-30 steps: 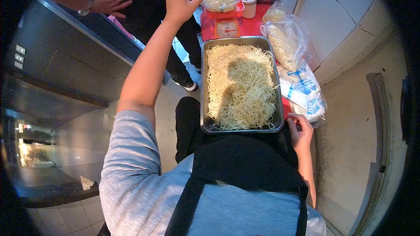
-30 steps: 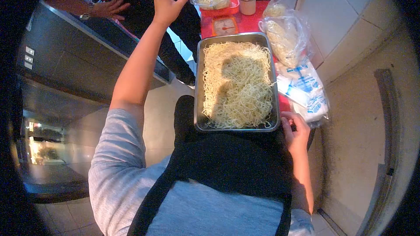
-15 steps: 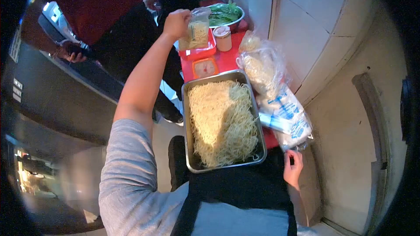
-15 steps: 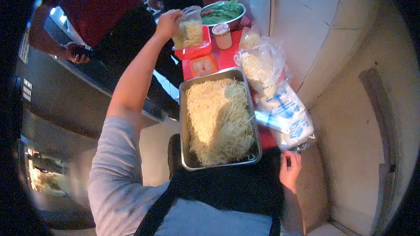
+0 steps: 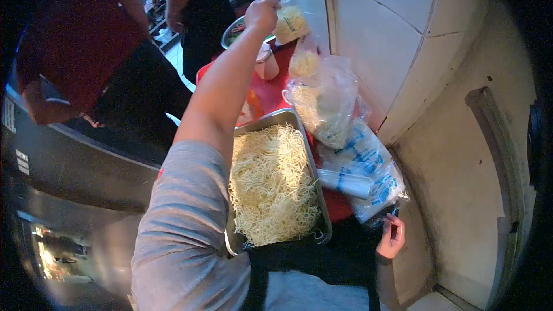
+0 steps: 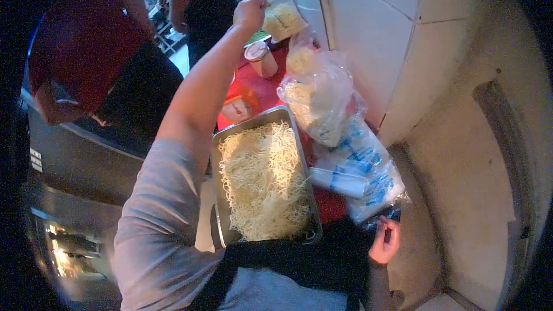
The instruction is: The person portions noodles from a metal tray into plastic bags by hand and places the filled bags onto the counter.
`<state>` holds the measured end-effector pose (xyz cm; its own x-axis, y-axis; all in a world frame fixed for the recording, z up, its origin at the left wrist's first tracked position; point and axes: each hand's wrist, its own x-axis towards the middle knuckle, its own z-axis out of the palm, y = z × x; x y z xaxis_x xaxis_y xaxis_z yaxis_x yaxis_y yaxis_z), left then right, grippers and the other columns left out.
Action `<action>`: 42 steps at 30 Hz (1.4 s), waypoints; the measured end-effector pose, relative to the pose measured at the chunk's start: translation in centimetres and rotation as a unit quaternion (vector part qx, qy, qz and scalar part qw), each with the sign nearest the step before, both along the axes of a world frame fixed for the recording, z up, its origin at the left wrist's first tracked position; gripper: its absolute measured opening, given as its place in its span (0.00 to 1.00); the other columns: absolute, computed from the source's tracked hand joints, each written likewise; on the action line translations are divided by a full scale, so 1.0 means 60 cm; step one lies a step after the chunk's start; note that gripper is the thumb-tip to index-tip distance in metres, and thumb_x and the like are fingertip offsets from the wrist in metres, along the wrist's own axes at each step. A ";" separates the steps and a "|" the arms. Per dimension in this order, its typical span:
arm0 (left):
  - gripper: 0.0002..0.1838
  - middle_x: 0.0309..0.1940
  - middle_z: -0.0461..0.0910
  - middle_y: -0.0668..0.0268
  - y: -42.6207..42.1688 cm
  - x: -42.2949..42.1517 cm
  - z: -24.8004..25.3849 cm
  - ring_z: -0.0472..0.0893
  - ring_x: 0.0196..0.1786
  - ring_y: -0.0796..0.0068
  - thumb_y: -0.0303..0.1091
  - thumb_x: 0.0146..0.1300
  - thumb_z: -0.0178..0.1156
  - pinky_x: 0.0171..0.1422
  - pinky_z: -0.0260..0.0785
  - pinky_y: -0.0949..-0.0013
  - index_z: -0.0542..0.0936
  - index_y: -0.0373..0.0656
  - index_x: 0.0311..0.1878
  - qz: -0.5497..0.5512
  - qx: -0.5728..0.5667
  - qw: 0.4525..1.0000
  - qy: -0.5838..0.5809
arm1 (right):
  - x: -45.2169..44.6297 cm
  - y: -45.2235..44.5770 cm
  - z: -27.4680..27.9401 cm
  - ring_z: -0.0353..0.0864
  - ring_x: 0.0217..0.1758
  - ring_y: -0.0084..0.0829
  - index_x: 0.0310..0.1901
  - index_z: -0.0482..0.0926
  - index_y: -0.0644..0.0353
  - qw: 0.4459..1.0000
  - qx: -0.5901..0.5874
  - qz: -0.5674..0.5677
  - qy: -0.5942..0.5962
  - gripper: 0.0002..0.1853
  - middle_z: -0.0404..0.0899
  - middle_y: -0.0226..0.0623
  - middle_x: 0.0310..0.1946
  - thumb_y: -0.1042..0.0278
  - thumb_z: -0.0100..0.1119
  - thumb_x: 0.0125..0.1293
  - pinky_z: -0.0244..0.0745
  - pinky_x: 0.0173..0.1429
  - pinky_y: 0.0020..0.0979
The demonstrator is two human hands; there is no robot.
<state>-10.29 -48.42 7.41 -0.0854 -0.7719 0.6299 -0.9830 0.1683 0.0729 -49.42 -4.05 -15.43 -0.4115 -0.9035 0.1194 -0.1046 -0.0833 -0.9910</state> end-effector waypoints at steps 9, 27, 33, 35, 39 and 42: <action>0.14 0.41 0.82 0.53 0.033 -0.043 -0.201 0.81 0.46 0.51 0.28 0.55 0.52 0.52 0.73 0.54 0.85 0.49 0.41 0.052 0.190 0.975 -0.107 | -0.018 0.011 0.004 0.74 0.39 0.20 0.47 0.76 0.65 0.996 0.052 0.069 -0.008 0.08 0.75 0.29 0.35 0.76 0.54 0.67 0.70 0.47 0.23; 0.12 0.40 0.80 0.59 0.570 -0.017 -0.158 0.76 0.49 0.57 0.30 0.53 0.64 0.56 0.65 0.59 0.82 0.46 0.43 -0.172 0.106 0.973 0.110 | 0.088 -0.195 0.068 0.76 0.49 0.42 0.44 0.80 0.56 0.848 -0.070 0.294 0.435 0.19 0.79 0.40 0.40 0.60 0.69 0.50 0.70 0.54 0.40; 0.13 0.41 0.80 0.60 0.742 0.036 -0.169 0.76 0.48 0.57 0.30 0.53 0.64 0.54 0.67 0.60 0.82 0.46 0.44 -0.055 0.118 0.970 0.206 | 0.156 -0.228 0.088 0.76 0.50 0.45 0.45 0.79 0.50 0.700 0.108 0.371 0.601 0.30 0.79 0.40 0.42 0.51 0.76 0.38 0.68 0.53 0.54; 0.13 0.41 0.81 0.61 0.783 0.052 -0.160 0.76 0.48 0.59 0.30 0.54 0.64 0.55 0.67 0.61 0.83 0.46 0.44 -0.027 0.112 0.965 0.234 | 0.154 -0.225 0.074 0.77 0.47 0.46 0.41 0.80 0.53 0.693 0.070 0.385 0.605 0.26 0.80 0.42 0.40 0.53 0.76 0.38 0.71 0.52 0.49; 0.12 0.42 0.81 0.61 0.821 0.070 -0.152 0.77 0.49 0.60 0.29 0.54 0.63 0.56 0.67 0.62 0.83 0.45 0.44 0.000 0.112 0.958 0.265 | 0.140 -0.262 0.044 0.78 0.46 0.47 0.38 0.81 0.55 0.847 0.019 0.305 0.435 0.22 0.79 0.45 0.39 0.57 0.75 0.38 0.73 0.51 0.40; 0.12 0.41 0.81 0.61 0.832 0.077 -0.161 0.77 0.48 0.60 0.29 0.54 0.64 0.54 0.68 0.62 0.83 0.45 0.43 -0.004 0.102 0.957 0.271 | 0.125 -0.256 0.055 0.78 0.44 0.46 0.35 0.81 0.56 0.793 0.010 0.241 0.559 0.17 0.79 0.46 0.37 0.61 0.71 0.43 0.73 0.50 0.41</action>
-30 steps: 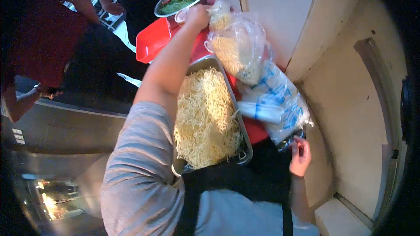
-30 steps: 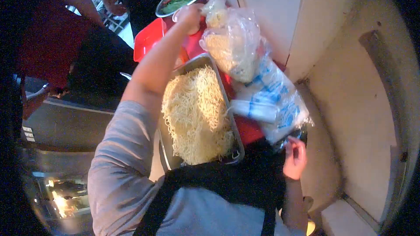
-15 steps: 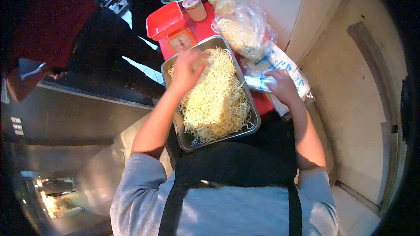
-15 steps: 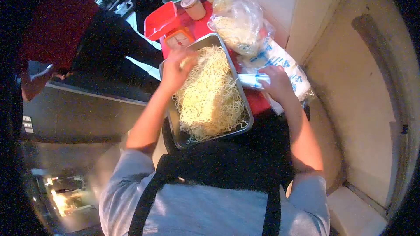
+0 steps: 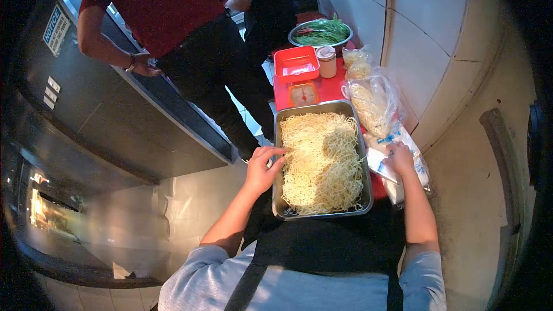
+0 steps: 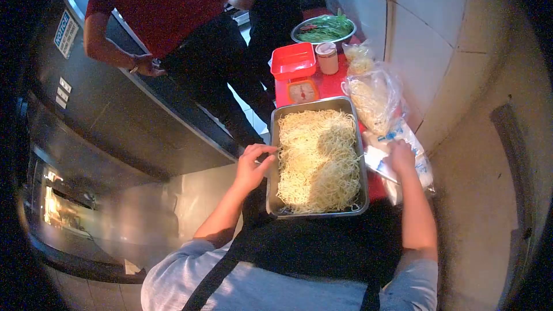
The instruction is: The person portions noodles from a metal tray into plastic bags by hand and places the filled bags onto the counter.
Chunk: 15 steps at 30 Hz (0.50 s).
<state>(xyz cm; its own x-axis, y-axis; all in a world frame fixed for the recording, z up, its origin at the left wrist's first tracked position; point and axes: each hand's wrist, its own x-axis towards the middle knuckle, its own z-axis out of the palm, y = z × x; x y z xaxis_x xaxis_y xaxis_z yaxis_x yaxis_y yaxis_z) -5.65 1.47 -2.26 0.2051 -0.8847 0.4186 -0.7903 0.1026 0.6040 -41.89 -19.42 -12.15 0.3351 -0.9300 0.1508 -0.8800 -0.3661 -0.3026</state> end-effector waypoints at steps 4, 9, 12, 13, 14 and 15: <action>0.11 0.40 0.81 0.61 -0.001 0.000 -0.004 0.76 0.46 0.59 0.29 0.53 0.65 0.53 0.68 0.62 0.83 0.45 0.42 -0.003 -0.021 1.000 -0.017 | -0.015 -0.060 -0.049 0.81 0.35 0.44 0.34 0.81 0.57 0.993 0.055 -0.075 -0.070 0.15 0.81 0.42 0.31 0.67 0.71 0.41 0.74 0.42 0.40; 0.11 0.40 0.81 0.61 0.002 -0.006 -0.004 0.77 0.46 0.61 0.28 0.54 0.63 0.53 0.67 0.63 0.83 0.43 0.42 -0.013 -0.010 1.000 -0.002 | -0.030 -0.045 -0.040 0.81 0.36 0.43 0.25 0.80 0.56 0.994 0.104 0.028 -0.031 0.08 0.82 0.44 0.28 0.66 0.70 0.45 0.74 0.41 0.41; 0.11 0.41 0.81 0.61 -0.001 -0.010 -0.005 0.77 0.46 0.61 0.28 0.54 0.63 0.53 0.67 0.64 0.82 0.43 0.42 -0.021 -0.006 1.000 0.000 | -0.034 -0.068 -0.067 0.81 0.34 0.44 0.25 0.80 0.56 0.992 0.117 0.003 -0.054 0.08 0.81 0.44 0.27 0.66 0.70 0.44 0.74 0.40 0.41; 0.11 0.40 0.81 0.61 -0.004 -0.010 -0.011 0.77 0.46 0.62 0.28 0.54 0.63 0.54 0.67 0.64 0.82 0.42 0.42 -0.016 -0.013 1.000 -0.005 | -0.039 -0.073 -0.066 0.79 0.29 0.40 0.23 0.79 0.57 0.997 0.055 0.015 -0.056 0.08 0.80 0.43 0.23 0.65 0.69 0.45 0.73 0.36 0.38; 0.11 0.39 0.81 0.62 -0.007 -0.008 -0.015 0.76 0.45 0.61 0.27 0.53 0.64 0.52 0.67 0.63 0.82 0.45 0.41 -0.023 -0.026 0.999 -0.001 | -0.036 -0.077 -0.062 0.77 0.23 0.36 0.20 0.77 0.58 0.998 -0.006 0.027 -0.057 0.10 0.78 0.41 0.19 0.64 0.68 0.46 0.72 0.33 0.36; 0.11 0.39 0.81 0.63 -0.010 -0.006 -0.016 0.76 0.45 0.62 0.27 0.53 0.64 0.51 0.67 0.64 0.82 0.45 0.41 -0.028 -0.024 0.999 0.007 | -0.034 -0.079 -0.042 0.79 0.26 0.40 0.22 0.79 0.58 0.997 0.034 0.032 -0.059 0.07 0.79 0.43 0.21 0.65 0.66 0.48 0.73 0.35 0.38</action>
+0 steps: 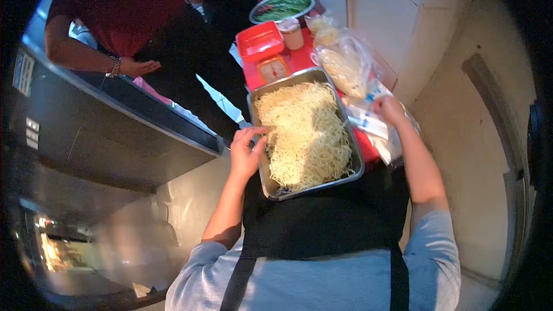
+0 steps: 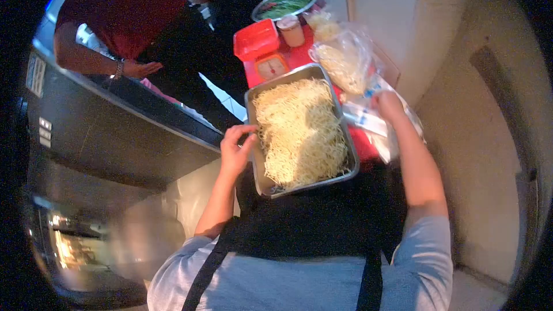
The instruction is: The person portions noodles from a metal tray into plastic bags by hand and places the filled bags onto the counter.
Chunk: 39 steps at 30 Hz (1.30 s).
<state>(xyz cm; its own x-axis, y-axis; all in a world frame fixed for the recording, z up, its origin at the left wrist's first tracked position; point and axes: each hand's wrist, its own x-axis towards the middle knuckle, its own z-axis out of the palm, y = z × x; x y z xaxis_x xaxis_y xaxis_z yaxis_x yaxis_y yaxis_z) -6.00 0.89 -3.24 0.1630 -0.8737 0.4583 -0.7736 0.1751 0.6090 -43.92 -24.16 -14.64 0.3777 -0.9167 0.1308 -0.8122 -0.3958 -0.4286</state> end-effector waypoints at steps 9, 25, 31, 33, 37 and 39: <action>0.16 0.43 0.81 0.64 -0.015 0.006 -0.016 0.77 0.46 0.66 0.27 0.52 0.64 0.52 0.68 0.65 0.80 0.43 0.47 -0.010 0.008 1.000 0.000 | 0.017 -0.003 0.123 0.81 0.36 0.46 0.40 0.80 0.54 0.989 -0.071 -0.004 -0.130 0.09 0.81 0.45 0.30 0.64 0.60 0.58 0.74 0.40 0.41; 0.41 0.49 0.78 0.59 -0.259 -0.117 0.064 0.78 0.50 0.63 0.39 0.46 0.74 0.59 0.68 0.63 0.64 0.49 0.63 -0.342 0.205 0.905 0.147 | 0.071 0.128 0.407 0.76 0.37 0.20 0.48 0.77 0.62 0.831 0.004 0.014 -0.557 0.10 0.79 0.29 0.35 0.69 0.53 0.69 0.73 0.40 0.22; 0.12 0.38 0.80 0.67 -0.159 -0.156 0.018 0.79 0.43 0.74 0.33 0.59 0.65 0.46 0.71 0.72 0.76 0.44 0.44 -0.255 0.197 0.664 0.675 | 0.055 0.123 0.226 0.72 0.31 0.18 0.50 0.76 0.61 0.719 0.083 -0.118 -0.680 0.11 0.76 0.28 0.37 0.71 0.55 0.67 0.69 0.34 0.20; 0.11 0.39 0.80 0.68 -0.162 -0.151 -0.046 0.79 0.42 0.75 0.34 0.60 0.63 0.45 0.71 0.73 0.76 0.44 0.44 -0.265 0.216 0.719 0.605 | 0.063 0.136 0.184 0.75 0.32 0.22 0.50 0.74 0.61 0.687 0.104 -0.145 -0.705 0.11 0.76 0.31 0.37 0.72 0.54 0.68 0.74 0.38 0.25; 0.13 0.38 0.79 0.70 -0.139 -0.109 -0.050 0.79 0.40 0.75 0.34 0.61 0.62 0.43 0.72 0.72 0.74 0.45 0.48 -0.207 0.223 0.707 0.638 | 0.052 0.155 0.136 0.79 0.33 0.27 0.49 0.72 0.62 0.642 0.135 -0.180 -0.733 0.09 0.78 0.36 0.38 0.73 0.52 0.68 0.81 0.41 0.31; 0.11 0.36 0.79 0.70 -0.131 -0.117 -0.038 0.79 0.39 0.76 0.34 0.63 0.61 0.42 0.72 0.72 0.75 0.45 0.46 -0.181 0.183 0.650 0.715 | 0.058 0.166 0.124 0.80 0.36 0.31 0.50 0.71 0.62 0.652 0.157 -0.163 -0.724 0.09 0.79 0.39 0.40 0.73 0.51 0.69 0.81 0.43 0.32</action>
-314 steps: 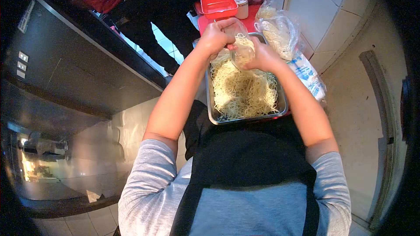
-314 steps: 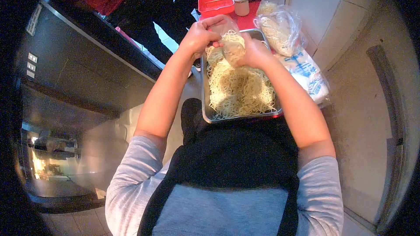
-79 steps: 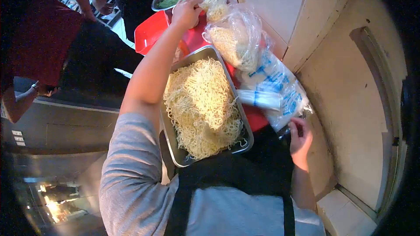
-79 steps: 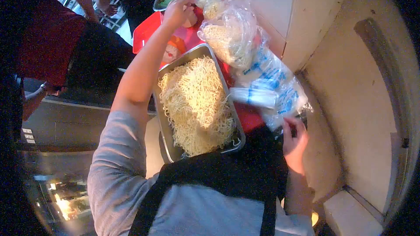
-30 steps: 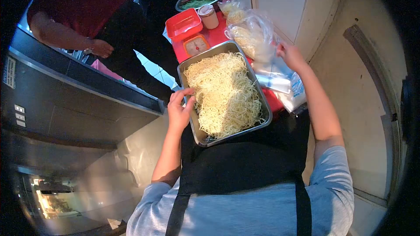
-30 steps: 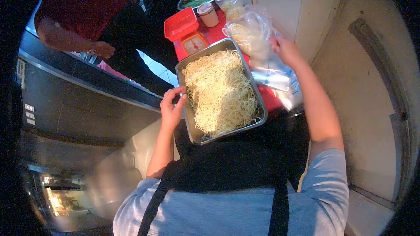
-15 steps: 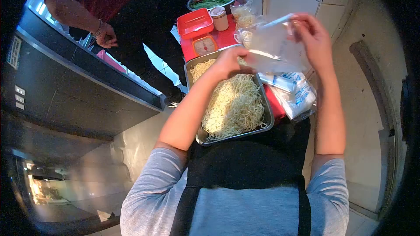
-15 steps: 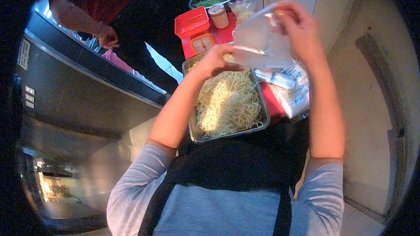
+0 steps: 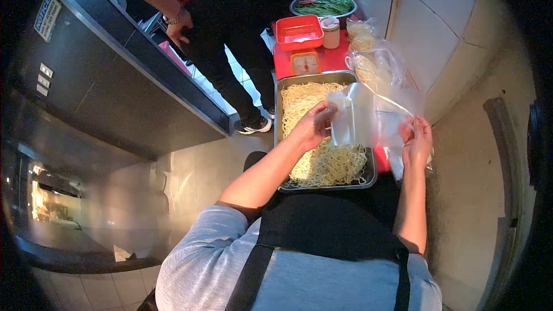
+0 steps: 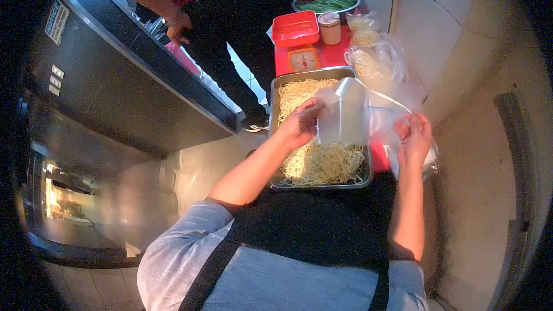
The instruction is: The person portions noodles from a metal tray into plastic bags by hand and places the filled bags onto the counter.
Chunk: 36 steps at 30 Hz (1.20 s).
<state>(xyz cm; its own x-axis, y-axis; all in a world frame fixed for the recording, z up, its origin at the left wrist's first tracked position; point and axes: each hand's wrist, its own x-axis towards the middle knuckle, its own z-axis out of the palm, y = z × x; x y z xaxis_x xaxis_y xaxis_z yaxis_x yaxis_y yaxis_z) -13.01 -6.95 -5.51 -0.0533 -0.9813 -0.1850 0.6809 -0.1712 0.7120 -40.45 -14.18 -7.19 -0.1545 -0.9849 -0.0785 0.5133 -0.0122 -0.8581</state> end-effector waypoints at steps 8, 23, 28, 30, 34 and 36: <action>0.05 0.40 0.81 0.61 -0.002 0.025 0.003 0.83 0.40 0.68 0.29 0.66 0.56 0.48 0.77 0.66 0.75 0.40 0.43 0.029 0.015 0.999 -0.038 | 0.004 0.002 -0.027 0.82 0.38 0.37 0.51 0.69 0.61 1.000 -0.025 0.018 -0.002 0.11 0.79 0.43 0.42 0.73 0.52 0.69 0.80 0.45 0.35; 0.08 0.34 0.77 0.70 0.025 -0.044 -0.008 0.75 0.35 0.80 0.32 0.60 0.65 0.39 0.66 0.76 0.78 0.44 0.41 0.063 -0.033 0.990 -0.120 | 0.144 0.144 0.086 0.76 0.46 0.24 0.57 0.67 0.63 0.925 -0.123 0.295 0.206 0.26 0.74 0.36 0.45 0.68 0.65 0.60 0.74 0.43 0.23; 0.08 0.33 0.77 0.69 0.043 -0.047 0.026 0.76 0.36 0.79 0.33 0.59 0.66 0.41 0.68 0.76 0.77 0.42 0.37 0.047 -0.058 0.989 -0.128 | 0.159 0.142 0.075 0.76 0.49 0.26 0.56 0.67 0.63 0.937 -0.198 0.236 0.164 0.29 0.74 0.37 0.47 0.72 0.70 0.54 0.73 0.50 0.27; 0.08 0.32 0.77 0.69 0.055 -0.048 0.041 0.76 0.36 0.79 0.33 0.59 0.66 0.40 0.68 0.76 0.76 0.43 0.36 0.002 -0.080 0.986 -0.148 | 0.157 0.143 0.076 0.75 0.45 0.22 0.51 0.69 0.62 0.921 -0.219 0.250 0.203 0.22 0.75 0.33 0.44 0.80 0.66 0.56 0.71 0.51 0.24; 0.09 0.31 0.77 0.71 0.059 -0.042 0.026 0.75 0.33 0.82 0.35 0.60 0.66 0.38 0.67 0.77 0.75 0.45 0.31 -0.054 -0.060 0.990 -0.114 | 0.137 0.131 0.047 0.75 0.37 0.19 0.39 0.75 0.62 0.894 -0.242 0.229 0.299 0.12 0.78 0.31 0.35 0.75 0.68 0.55 0.70 0.44 0.22; 0.10 0.30 0.76 0.72 0.059 -0.032 0.031 0.75 0.35 0.82 0.35 0.60 0.66 0.41 0.68 0.76 0.74 0.45 0.32 -0.051 -0.029 0.989 -0.133 | 0.130 0.127 0.044 0.74 0.33 0.18 0.35 0.76 0.62 0.906 -0.217 0.216 0.293 0.09 0.78 0.30 0.31 0.73 0.68 0.56 0.70 0.41 0.21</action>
<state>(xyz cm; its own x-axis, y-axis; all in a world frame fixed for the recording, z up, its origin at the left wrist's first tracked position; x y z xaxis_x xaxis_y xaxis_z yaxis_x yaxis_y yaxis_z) -14.91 -3.40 -3.65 -0.1098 -0.9827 -0.1494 0.4489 -0.1831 0.8746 -32.66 -6.56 -4.52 0.3634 -0.8816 0.3013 0.0077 -0.3206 -0.9472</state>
